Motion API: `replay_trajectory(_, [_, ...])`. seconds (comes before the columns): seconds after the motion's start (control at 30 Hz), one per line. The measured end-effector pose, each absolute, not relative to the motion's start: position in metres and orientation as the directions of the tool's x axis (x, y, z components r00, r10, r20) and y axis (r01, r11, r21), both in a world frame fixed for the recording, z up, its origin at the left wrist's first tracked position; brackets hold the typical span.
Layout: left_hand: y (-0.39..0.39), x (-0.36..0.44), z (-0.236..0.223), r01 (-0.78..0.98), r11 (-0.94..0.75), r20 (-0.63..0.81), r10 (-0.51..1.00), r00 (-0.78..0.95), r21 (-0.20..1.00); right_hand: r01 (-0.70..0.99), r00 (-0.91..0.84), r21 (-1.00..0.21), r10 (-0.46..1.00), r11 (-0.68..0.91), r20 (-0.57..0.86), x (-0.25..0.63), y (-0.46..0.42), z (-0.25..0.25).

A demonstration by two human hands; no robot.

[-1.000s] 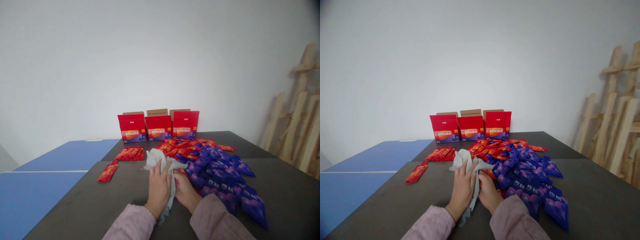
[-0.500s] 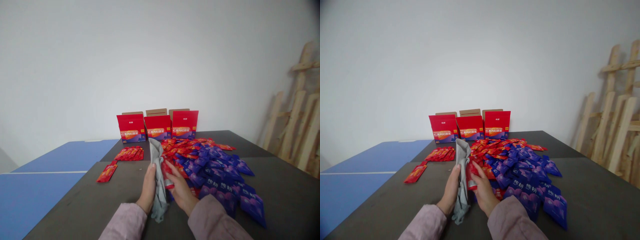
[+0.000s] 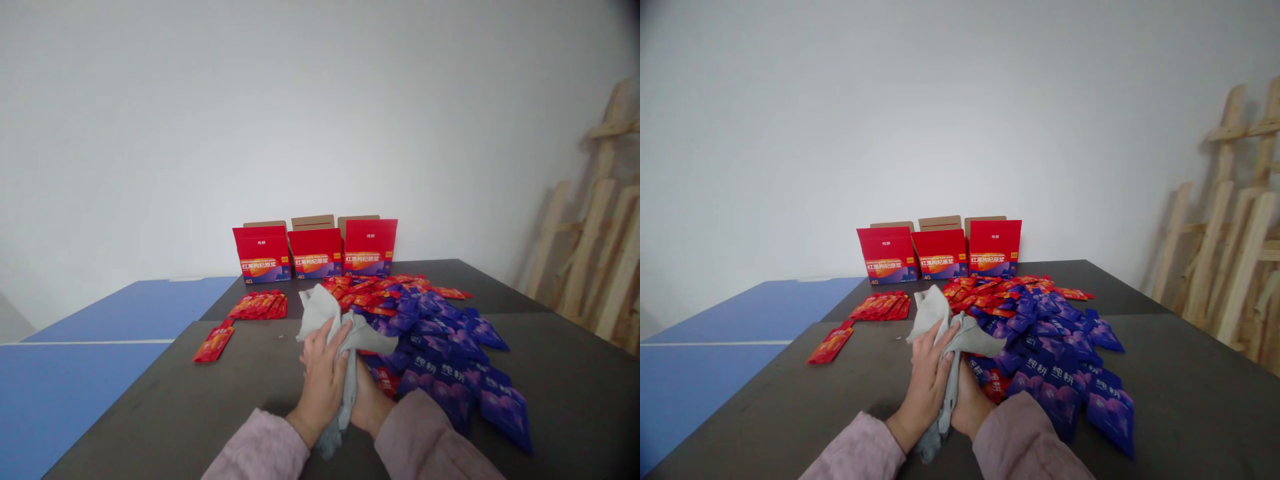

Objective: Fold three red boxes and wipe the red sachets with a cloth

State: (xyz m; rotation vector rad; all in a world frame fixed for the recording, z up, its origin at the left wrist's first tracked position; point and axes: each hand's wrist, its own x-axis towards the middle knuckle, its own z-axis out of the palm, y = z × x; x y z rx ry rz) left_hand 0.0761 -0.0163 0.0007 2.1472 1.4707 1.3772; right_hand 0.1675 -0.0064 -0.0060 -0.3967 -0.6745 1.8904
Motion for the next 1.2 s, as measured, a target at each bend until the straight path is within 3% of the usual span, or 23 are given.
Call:
replay_trajectory(0.1, [-0.008,0.068,0.003,0.712,-0.44,0.636,0.771,-0.012,0.547,-0.717,-0.492,-0.566,0.871,-0.407,-0.004,0.161,-0.006,-0.005])
replay_trajectory(0.2, [0.002,0.055,0.002,0.72,-0.382,0.661,0.738,-0.14,0.579,-0.674,-0.581,-0.552,0.814,-0.491,-0.014,0.155,-0.009,-0.005])
replay_trajectory(0.33, [0.016,0.041,0.002,0.541,-0.349,0.548,0.794,-0.262,0.765,-0.632,-0.615,-0.584,0.788,-0.509,-0.022,0.155,-0.013,-0.007])
replay_trajectory(0.47, [0.02,0.032,0.009,0.284,-0.292,0.384,0.85,-0.361,0.913,-0.631,-0.512,-0.655,0.857,-0.416,-0.051,0.158,-0.009,-0.011])
replay_trajectory(0.6, [0.015,0.032,0.012,0.034,-0.257,0.254,0.911,-0.326,0.966,-0.614,-0.358,-0.746,0.933,-0.26,-0.03,0.162,-0.003,-0.009])
replay_trajectory(0.7, [0.015,0.037,0.007,-0.056,-0.219,0.202,0.955,-0.216,0.974,-0.562,-0.332,-0.81,0.942,-0.165,0.038,0.164,0.0,-0.006])
replay_trajectory(0.87, [0.019,0.038,0.005,-0.049,-0.199,0.184,0.958,-0.219,0.979,-0.456,-0.384,-0.883,0.92,-0.11,0.084,0.166,-0.001,-0.002])
replay_trajectory(1.1, [0.015,0.039,0.011,-0.194,-0.143,0.084,0.956,-0.282,0.971,-0.474,-0.428,-0.869,0.899,-0.143,0.086,0.166,-0.002,-0.002])
replay_trajectory(1.2, [0.016,0.04,0.008,-0.136,-0.162,0.126,0.961,-0.246,0.977,-0.47,-0.395,-0.878,0.911,-0.09,0.118,0.167,0.001,-0.006])
